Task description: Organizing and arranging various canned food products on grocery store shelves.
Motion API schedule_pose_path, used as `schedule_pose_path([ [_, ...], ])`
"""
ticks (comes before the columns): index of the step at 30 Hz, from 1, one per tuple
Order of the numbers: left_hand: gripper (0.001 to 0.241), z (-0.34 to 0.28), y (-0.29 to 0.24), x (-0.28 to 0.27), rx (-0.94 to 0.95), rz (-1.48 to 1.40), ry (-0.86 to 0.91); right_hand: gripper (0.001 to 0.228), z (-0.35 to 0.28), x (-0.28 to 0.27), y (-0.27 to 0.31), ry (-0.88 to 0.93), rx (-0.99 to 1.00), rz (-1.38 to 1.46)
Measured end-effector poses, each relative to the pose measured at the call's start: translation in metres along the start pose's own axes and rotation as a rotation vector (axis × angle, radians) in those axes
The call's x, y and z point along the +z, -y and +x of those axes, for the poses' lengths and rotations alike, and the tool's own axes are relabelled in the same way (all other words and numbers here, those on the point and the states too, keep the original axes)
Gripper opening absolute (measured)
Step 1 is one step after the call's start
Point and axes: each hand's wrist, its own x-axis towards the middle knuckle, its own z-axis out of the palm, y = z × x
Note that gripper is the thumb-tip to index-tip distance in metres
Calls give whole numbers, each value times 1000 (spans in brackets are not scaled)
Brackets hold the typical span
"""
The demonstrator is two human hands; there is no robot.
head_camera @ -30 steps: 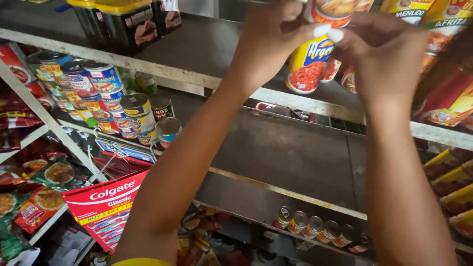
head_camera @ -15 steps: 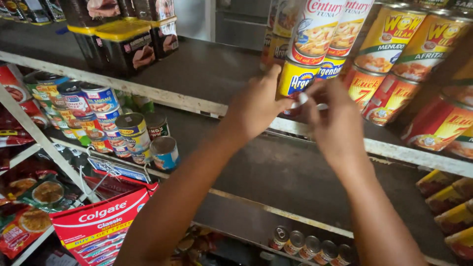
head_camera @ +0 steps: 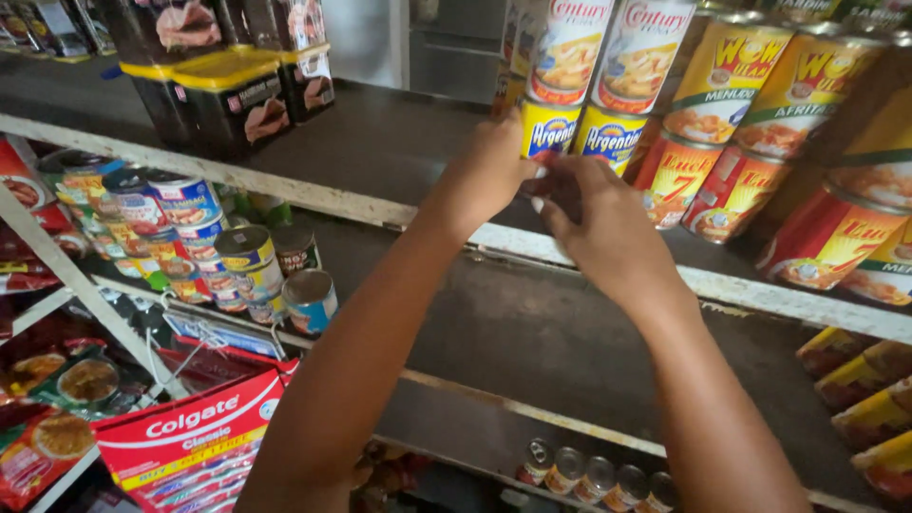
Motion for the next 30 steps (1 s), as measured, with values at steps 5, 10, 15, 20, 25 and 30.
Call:
schedule_pose_path([
  [5, 39, 7, 10, 17, -6, 112, -28, 45, 0, 2, -4, -21, -44, -35],
  [10, 55, 13, 14, 23, -35, 95, -41, 49, -3, 0, -2, -51, -31, -105],
  [15, 78, -13, -40, 3, -227, 276, 33, 40, -25, -1, -1, -162, -120, -100],
  [20, 57, -62, -97, 26, 299, 193, -601, 44, -76, -23, -5, -353, -364, -216],
  [25, 44, -119, -109, 97, 607, -142, -496, 39, -159, -33, -64, -358, -293, -205],
  [30, 42, -142, -124, 202, 658, -223, -258, 40, -225, -65, -136, -351, -13, -210],
])
